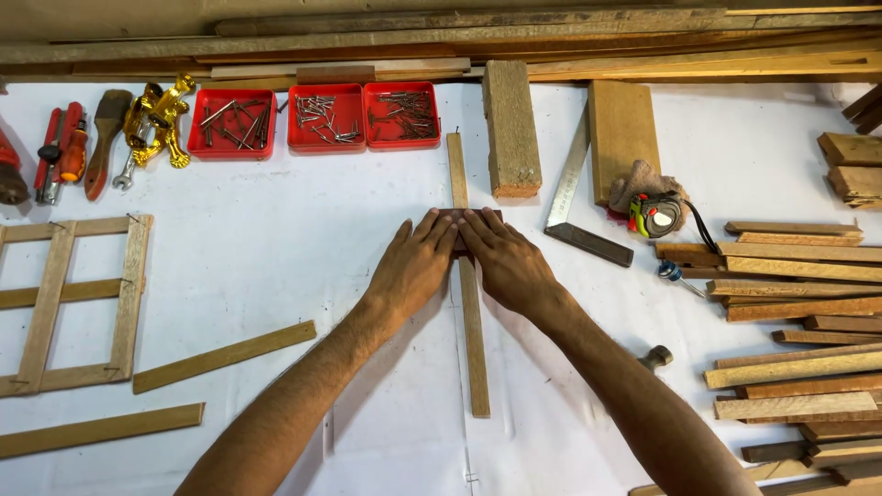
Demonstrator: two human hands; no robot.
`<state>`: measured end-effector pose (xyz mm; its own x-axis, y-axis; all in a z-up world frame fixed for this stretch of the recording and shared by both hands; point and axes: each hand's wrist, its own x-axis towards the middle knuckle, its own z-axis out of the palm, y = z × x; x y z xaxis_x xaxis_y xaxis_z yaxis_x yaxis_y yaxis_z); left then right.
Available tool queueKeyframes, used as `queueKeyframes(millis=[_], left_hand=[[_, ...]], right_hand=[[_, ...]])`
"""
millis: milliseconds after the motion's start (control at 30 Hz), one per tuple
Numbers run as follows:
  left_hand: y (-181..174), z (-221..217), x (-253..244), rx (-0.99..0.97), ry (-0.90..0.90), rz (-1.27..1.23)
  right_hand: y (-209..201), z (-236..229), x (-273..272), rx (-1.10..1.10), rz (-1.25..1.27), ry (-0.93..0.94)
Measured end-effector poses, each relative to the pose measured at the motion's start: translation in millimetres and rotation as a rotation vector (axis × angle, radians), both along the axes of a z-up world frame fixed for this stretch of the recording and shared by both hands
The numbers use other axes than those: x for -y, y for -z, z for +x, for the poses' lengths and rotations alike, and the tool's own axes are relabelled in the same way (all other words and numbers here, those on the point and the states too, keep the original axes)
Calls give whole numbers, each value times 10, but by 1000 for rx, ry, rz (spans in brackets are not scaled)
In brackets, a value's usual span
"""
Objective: The person measures thin wooden strips with a tape measure, marks them, and hammers nails to assemble a rectangular wooden frame on a workbench, then sands the frame edges with a sanding block.
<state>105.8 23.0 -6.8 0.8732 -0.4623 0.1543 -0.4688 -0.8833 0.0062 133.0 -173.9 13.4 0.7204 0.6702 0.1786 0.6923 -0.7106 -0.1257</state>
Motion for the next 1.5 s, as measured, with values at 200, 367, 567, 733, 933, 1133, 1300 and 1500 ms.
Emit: queueKeyframes(millis=[200, 367, 567, 733, 933, 1133, 1300, 1500], left_hand=[[38, 191, -2, -52, -47, -39], [78, -6, -47, 77, -95, -156], [-218, -199, -111, 189, -76, -254], [-412, -417, 26, 204, -11, -273], [-629, -678, 343, 185, 52, -317], [-933, -667, 893, 93, 189, -521], [-1210, -613, 1710, -99, 285, -832], [-871, -383, 2773, -232, 461, -963]], right_hand=[[9, 206, -65, -19, -45, 7], [182, 111, -33, 49, 63, 33], [-237, -196, 189, 139, 204, 72], [-572, -512, 409, 149, 229, 65], [-498, -781, 658, 6, 288, 34], [-877, -1105, 1143, -345, 378, 339], [-946, -1334, 2007, -260, 543, 523], [-933, -1646, 3011, -198, 649, 810]])
